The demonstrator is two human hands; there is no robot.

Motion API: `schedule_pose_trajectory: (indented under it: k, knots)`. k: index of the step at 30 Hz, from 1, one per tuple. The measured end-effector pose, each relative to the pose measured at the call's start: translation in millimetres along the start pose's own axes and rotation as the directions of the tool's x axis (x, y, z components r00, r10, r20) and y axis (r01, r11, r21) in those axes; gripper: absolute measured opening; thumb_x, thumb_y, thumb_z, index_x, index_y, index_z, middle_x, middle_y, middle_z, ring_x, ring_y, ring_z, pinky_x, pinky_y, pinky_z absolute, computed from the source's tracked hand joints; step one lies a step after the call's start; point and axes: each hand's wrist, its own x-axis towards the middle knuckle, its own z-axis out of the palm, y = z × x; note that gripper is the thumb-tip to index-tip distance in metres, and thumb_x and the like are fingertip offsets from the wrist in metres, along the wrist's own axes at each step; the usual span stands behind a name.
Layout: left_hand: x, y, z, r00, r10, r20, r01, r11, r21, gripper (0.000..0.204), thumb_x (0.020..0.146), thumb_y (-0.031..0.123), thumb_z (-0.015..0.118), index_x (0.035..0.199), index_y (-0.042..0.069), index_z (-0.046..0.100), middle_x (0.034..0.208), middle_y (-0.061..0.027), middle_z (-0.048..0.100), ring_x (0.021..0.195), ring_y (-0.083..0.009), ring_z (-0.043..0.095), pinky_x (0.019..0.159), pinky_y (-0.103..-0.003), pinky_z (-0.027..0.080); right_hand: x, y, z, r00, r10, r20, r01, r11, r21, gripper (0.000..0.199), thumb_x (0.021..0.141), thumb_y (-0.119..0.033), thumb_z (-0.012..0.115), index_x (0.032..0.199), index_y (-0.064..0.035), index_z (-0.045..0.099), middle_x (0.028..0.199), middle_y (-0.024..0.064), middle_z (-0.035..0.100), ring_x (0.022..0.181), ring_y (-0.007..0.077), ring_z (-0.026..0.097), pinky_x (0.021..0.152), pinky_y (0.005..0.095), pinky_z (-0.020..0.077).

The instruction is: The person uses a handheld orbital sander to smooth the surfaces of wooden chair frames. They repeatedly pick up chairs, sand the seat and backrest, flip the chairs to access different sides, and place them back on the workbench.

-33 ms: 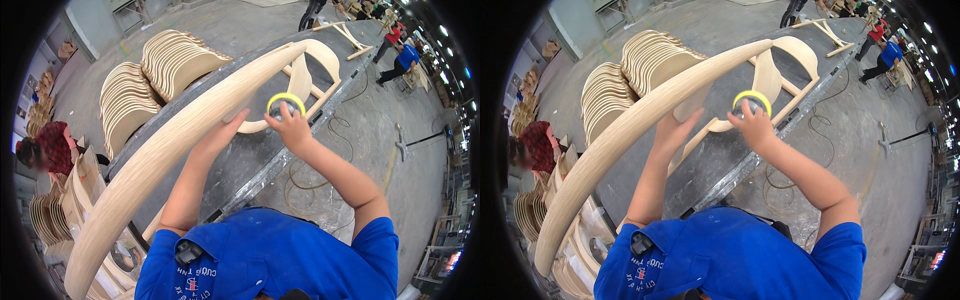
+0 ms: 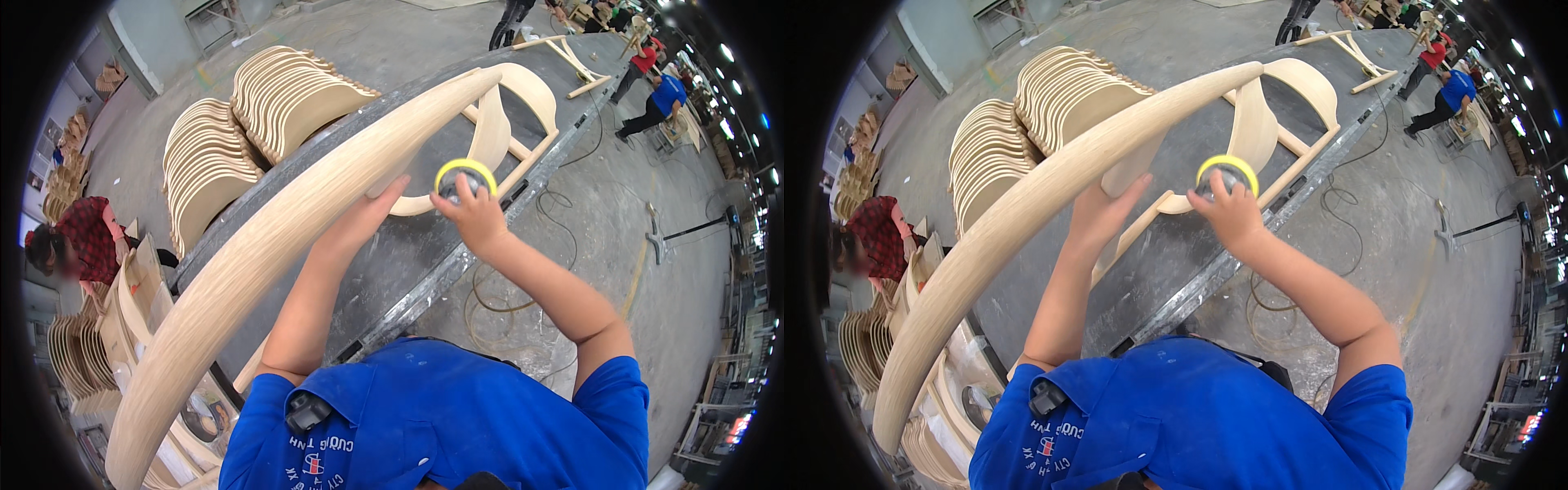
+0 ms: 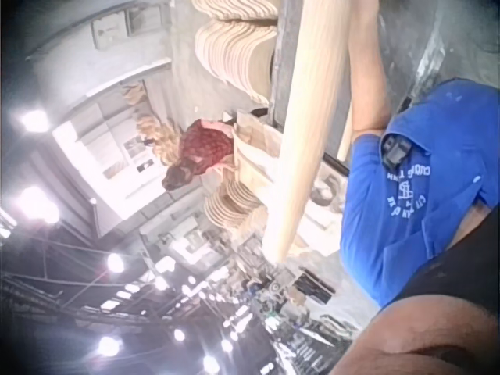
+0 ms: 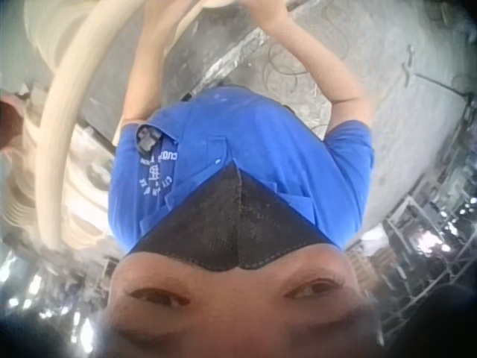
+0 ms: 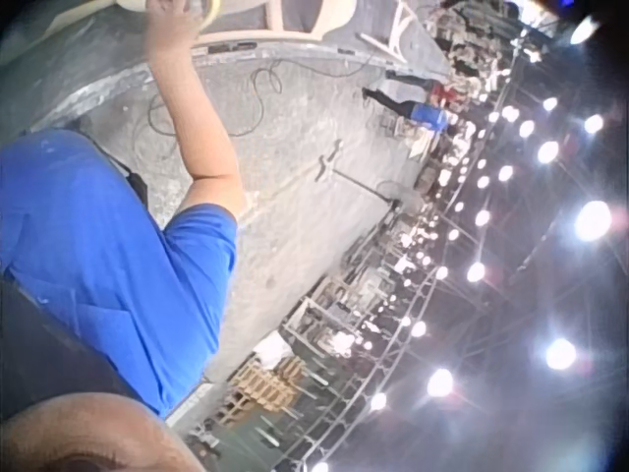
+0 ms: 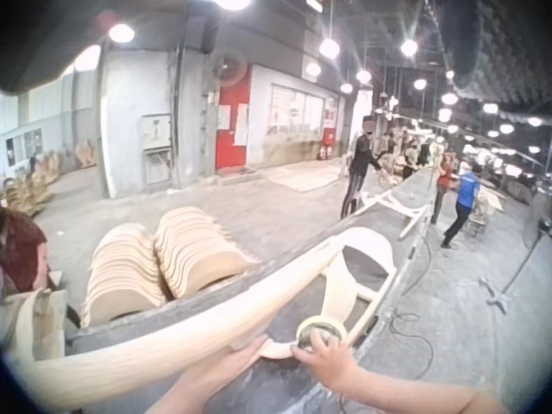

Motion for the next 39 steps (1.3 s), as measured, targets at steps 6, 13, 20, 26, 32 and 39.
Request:
schedule_pose_trajectory:
  k: [6,13,20,26,32,39]
  knots:
    - [27.1,-15.5,0.1,0.994,0.027,-0.105,-0.011,0.989,0.146,0.042,0.079,0.030,0.074,0.104,-0.003,0.066,0.091,-0.0132,0.069,0.087,-0.0194,0.065,0.077,-0.033,0.049,-44.0,-43.2,56.9,0.972,-0.126,0.198,0.059,0.949,0.310,0.069,0.080,-0.007,0.061,0.142,-0.0294,0.040,0.124,0.0179,0.046,0.082,0.0332,0.061,0.069,0.0363,0.0550]
    - [54.1,-29.3,-22.5,0.985,-0.057,-0.161,0.074,0.992,0.104,0.043,0.080,0.036,0.073,0.100,-0.002,0.068,0.084,-0.0121,0.069,0.077,-0.0213,0.066,0.072,-0.034,0.051,-69.1,-106.1,133.1,0.879,-0.301,0.370,0.020,0.798,0.602,0.063,0.079,-0.002,0.059,0.135,-0.0257,0.045,0.126,0.0192,0.046,0.104,0.0397,0.058,0.083,0.0447,0.0525]
    - [63.1,-58.1,-54.6,0.972,-0.122,-0.201,0.137,0.989,0.063,0.041,0.079,0.035,0.076,0.099,-0.001,0.069,0.086,-0.0096,0.070,0.078,-0.0175,0.066,0.070,-0.032,0.052,-59.0,-123.1,167.5,0.840,-0.171,0.514,-0.176,0.811,0.558,0.061,0.083,-0.005,0.056,0.138,-0.0273,0.041,0.137,0.0190,0.039,0.106,0.0403,0.058,0.088,0.0447,0.0514]
    - [58.1,-67.5,-66.6,0.973,-0.155,-0.172,0.151,0.988,-0.038,0.028,0.082,0.028,0.074,0.091,0.002,0.069,0.081,-0.0061,0.069,0.075,-0.0140,0.065,0.067,-0.031,0.051,-41.7,-117.1,184.5,0.832,-0.005,0.555,-0.360,0.755,0.547,0.063,0.081,-0.004,0.059,0.138,-0.0253,0.040,0.135,0.0200,0.038,0.103,0.0412,0.059,0.086,0.0461,0.0517]
    - [46.3,-75.5,-77.8,0.976,-0.147,-0.163,0.137,0.988,-0.072,0.024,0.083,0.025,0.072,0.089,0.002,0.068,0.079,-0.0045,0.068,0.074,-0.0131,0.064,0.068,-0.030,0.051,-33.8,-120.9,195.9,0.809,0.117,0.576,-0.498,0.657,0.566,0.078,0.073,-0.007,0.074,0.140,-0.0253,0.037,0.135,0.0220,0.036,0.106,0.0421,0.058,0.088,0.0463,0.0509]
    - [25.3,-103.9,-102.7,0.987,-0.080,-0.142,0.066,0.993,-0.098,0.034,0.084,0.023,0.070,0.108,0.000,0.061,0.084,-0.0061,0.068,0.082,-0.0148,0.063,0.074,-0.031,0.050,-23.5,-127.4,197.4,0.797,0.104,0.595,-0.512,0.638,0.574,0.080,0.074,-0.008,0.074,0.141,-0.0250,0.035,0.137,0.0208,0.034,0.108,0.0418,0.057,0.090,0.0466,0.0504]
